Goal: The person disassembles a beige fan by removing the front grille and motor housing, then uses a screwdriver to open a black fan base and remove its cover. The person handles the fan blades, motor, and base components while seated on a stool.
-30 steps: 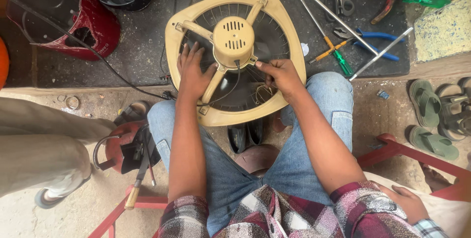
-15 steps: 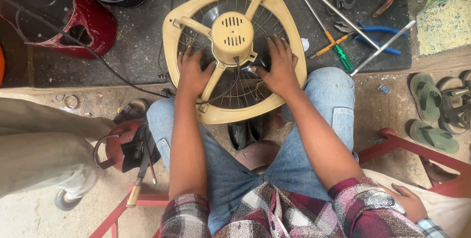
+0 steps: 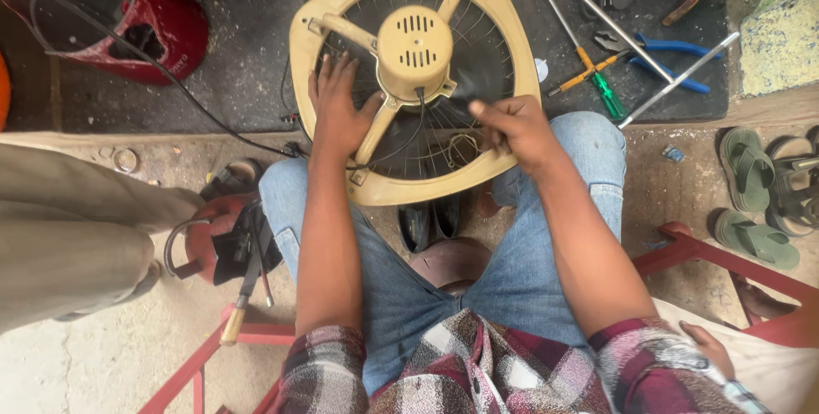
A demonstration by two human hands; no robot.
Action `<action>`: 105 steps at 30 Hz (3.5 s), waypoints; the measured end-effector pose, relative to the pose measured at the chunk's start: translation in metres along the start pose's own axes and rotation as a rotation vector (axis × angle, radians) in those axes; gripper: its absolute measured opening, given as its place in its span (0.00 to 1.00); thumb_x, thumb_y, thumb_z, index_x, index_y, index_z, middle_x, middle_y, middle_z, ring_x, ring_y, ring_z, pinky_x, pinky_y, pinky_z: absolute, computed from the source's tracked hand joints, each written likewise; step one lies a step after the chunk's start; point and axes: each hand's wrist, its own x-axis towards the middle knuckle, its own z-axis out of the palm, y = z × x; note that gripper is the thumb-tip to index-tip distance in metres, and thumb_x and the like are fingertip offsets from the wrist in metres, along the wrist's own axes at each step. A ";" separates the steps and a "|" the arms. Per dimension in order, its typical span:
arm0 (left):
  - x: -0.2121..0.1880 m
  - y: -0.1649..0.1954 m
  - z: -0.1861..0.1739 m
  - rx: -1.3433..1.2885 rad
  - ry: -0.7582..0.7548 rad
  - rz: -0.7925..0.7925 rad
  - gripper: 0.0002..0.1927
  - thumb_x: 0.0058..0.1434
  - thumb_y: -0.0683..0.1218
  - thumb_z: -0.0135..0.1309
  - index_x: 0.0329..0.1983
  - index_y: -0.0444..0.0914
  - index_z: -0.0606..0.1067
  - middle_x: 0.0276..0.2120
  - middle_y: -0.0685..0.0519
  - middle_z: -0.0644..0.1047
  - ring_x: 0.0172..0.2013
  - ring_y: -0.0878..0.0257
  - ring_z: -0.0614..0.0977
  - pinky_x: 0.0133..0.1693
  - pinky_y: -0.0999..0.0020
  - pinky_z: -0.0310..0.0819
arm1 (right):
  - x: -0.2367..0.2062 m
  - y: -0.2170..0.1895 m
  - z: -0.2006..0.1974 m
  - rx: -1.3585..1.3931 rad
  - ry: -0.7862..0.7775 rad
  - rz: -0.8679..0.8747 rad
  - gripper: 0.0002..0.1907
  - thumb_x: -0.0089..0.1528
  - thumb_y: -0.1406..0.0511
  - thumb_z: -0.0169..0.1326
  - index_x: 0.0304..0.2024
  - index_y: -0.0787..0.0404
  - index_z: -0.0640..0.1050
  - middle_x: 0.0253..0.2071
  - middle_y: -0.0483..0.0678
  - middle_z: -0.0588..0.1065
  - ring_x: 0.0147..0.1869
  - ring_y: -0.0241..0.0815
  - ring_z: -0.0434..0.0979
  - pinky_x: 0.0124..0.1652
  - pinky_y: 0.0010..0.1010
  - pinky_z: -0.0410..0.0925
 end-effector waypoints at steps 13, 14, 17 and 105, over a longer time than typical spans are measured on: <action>0.001 -0.003 0.011 -0.007 -0.037 -0.027 0.33 0.61 0.52 0.64 0.65 0.31 0.70 0.69 0.40 0.66 0.73 0.43 0.56 0.71 0.44 0.38 | 0.016 0.007 -0.014 0.158 0.201 -0.096 0.14 0.63 0.62 0.63 0.27 0.61 0.76 0.23 0.46 0.74 0.24 0.36 0.74 0.28 0.26 0.68; 0.001 -0.003 0.011 -0.001 -0.052 -0.048 0.34 0.61 0.52 0.64 0.65 0.31 0.70 0.68 0.41 0.67 0.74 0.44 0.56 0.72 0.44 0.38 | 0.018 0.009 -0.014 0.143 0.218 -0.090 0.12 0.63 0.62 0.63 0.29 0.61 0.76 0.24 0.46 0.75 0.25 0.35 0.75 0.30 0.25 0.69; 0.003 0.000 0.010 -0.006 -0.056 -0.062 0.34 0.61 0.52 0.64 0.65 0.31 0.70 0.68 0.41 0.67 0.73 0.44 0.57 0.70 0.45 0.41 | 0.025 0.013 -0.012 0.023 0.255 -0.140 0.11 0.63 0.62 0.63 0.37 0.63 0.78 0.32 0.48 0.78 0.35 0.36 0.79 0.36 0.27 0.71; -0.001 -0.007 0.011 0.041 0.088 -0.046 0.32 0.60 0.53 0.64 0.62 0.31 0.73 0.69 0.33 0.63 0.71 0.39 0.57 0.65 0.44 0.51 | 0.017 0.025 0.021 0.202 -0.161 -0.033 0.14 0.62 0.64 0.62 0.34 0.73 0.80 0.32 0.62 0.80 0.26 0.51 0.78 0.28 0.40 0.71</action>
